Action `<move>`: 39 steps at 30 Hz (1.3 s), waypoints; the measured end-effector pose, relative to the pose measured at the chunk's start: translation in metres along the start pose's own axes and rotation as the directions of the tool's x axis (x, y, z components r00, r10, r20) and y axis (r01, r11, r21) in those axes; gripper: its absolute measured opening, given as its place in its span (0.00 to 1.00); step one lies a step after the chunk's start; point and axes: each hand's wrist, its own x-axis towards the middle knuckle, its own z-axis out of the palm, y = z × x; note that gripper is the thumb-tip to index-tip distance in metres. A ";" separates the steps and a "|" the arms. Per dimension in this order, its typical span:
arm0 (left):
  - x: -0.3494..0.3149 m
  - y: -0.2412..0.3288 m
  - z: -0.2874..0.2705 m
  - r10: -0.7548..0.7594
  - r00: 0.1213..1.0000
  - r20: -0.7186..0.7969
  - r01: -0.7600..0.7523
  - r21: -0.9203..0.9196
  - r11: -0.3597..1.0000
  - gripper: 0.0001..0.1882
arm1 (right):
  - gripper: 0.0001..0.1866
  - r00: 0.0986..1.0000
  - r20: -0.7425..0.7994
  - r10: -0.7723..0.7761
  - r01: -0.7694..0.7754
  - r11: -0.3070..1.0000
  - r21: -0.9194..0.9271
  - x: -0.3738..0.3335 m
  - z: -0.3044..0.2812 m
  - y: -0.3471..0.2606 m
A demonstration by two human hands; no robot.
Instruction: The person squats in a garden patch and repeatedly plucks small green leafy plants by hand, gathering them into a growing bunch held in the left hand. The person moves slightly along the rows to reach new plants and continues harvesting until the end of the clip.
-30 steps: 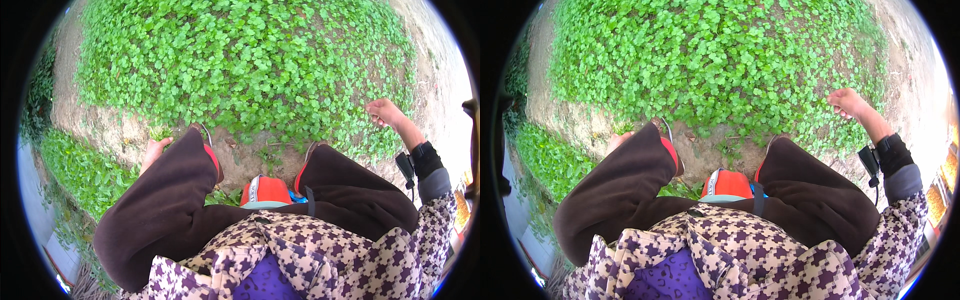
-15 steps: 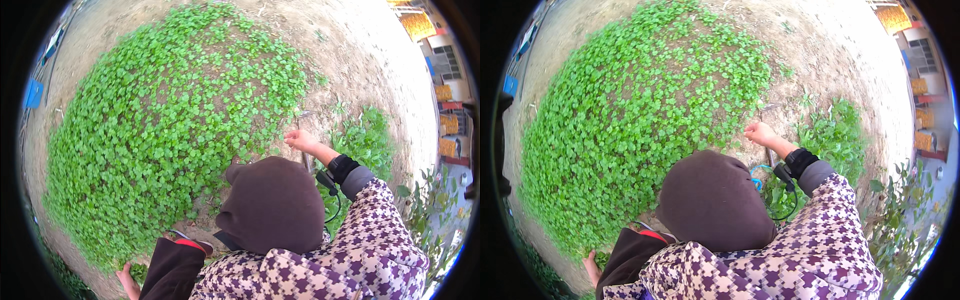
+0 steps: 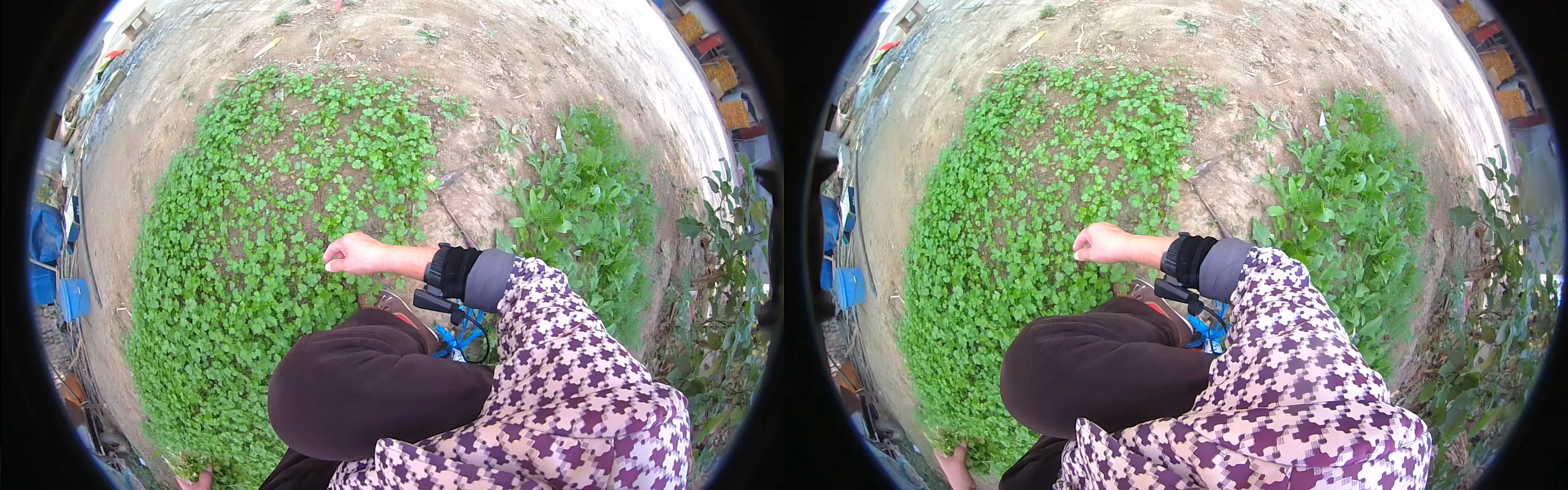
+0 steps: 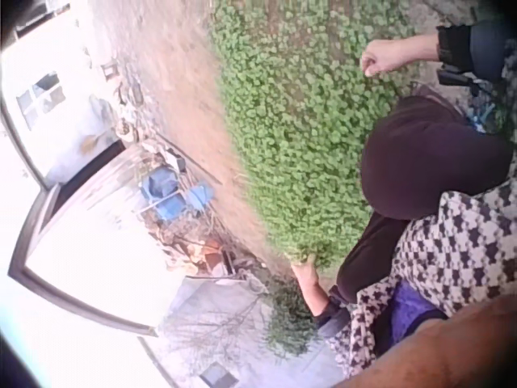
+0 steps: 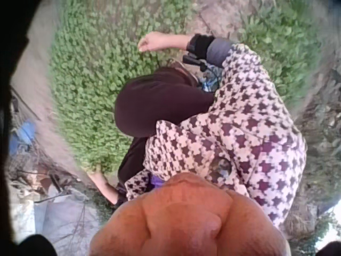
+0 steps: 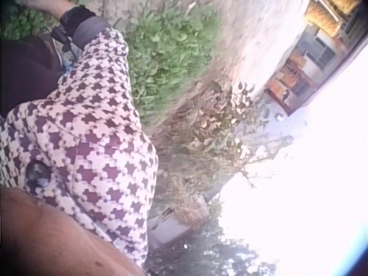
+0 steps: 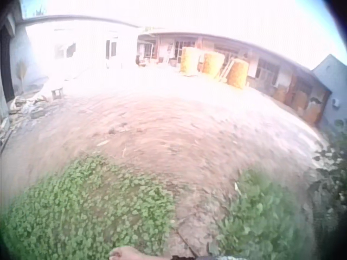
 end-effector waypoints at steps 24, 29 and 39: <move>0.049 0.181 0.174 0.024 0.963 0.268 0.233 -0.876 0.423 0.26 | 0.56 0.753 0.319 -0.575 0.540 0.818 0.199 0.059 0.059 -0.213; 0.047 0.193 0.188 0.059 0.951 0.302 0.285 -0.937 0.200 0.27 | 0.34 0.569 0.327 -0.755 0.576 0.649 0.497 0.081 0.090 -0.198; 0.053 0.192 0.195 0.319 0.783 0.535 0.367 -0.810 0.459 0.34 | 0.22 0.887 0.154 -0.436 0.398 0.889 0.226 0.054 0.027 -0.136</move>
